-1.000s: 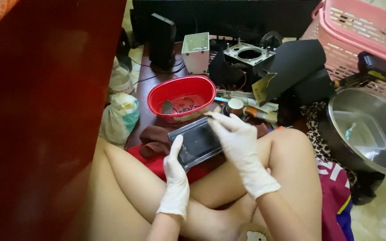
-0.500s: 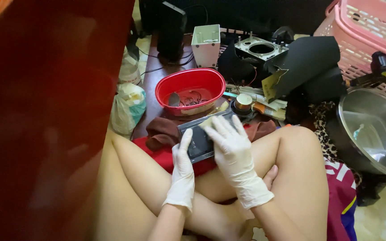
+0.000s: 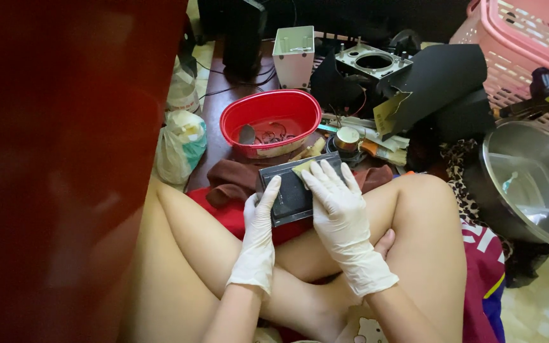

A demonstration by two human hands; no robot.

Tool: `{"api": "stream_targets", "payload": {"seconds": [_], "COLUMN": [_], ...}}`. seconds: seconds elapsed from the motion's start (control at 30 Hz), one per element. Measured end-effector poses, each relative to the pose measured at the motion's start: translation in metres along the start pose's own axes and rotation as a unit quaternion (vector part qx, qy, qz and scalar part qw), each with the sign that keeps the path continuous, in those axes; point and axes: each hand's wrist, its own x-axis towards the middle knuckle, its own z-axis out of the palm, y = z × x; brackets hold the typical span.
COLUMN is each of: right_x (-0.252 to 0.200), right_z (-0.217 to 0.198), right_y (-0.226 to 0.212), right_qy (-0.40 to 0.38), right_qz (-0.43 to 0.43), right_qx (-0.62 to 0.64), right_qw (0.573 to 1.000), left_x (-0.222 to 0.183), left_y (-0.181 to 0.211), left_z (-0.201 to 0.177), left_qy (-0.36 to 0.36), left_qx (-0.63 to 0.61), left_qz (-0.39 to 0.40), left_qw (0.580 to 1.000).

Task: Cleaning and assembling electronic housing components using a cloth and screwdriver.

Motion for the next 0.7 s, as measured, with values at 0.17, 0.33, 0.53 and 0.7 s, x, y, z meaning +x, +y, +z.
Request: {"api": "stream_targets", "payload": {"seconds": [0.17, 0.33, 0.53, 0.7], "right_x": [-0.003, -0.008, -0.002, 0.000], "right_z": [-0.001, -0.002, 0.005, 0.014], "right_y": [0.008, 0.030, 0.014, -0.012], "right_qy": [-0.009, -0.008, -0.003, -0.022], "right_qz": [-0.015, -0.010, 0.000, -0.021], "right_qx": [-0.022, -0.066, -0.057, -0.010], "right_qw": [1.000, 0.998, 0.998, 0.999], "left_x": [0.000, 0.001, 0.001, -0.002], "left_y": [0.000, -0.002, 0.000, 0.004], "left_z": [0.000, -0.002, -0.001, 0.000], "left_qy": [-0.002, 0.004, -0.002, 0.000], "left_qx": [-0.008, -0.012, -0.004, -0.031], "left_qz": [0.002, -0.013, -0.003, -0.007], "left_qw": [1.000, 1.000, 1.000, 0.999]}}
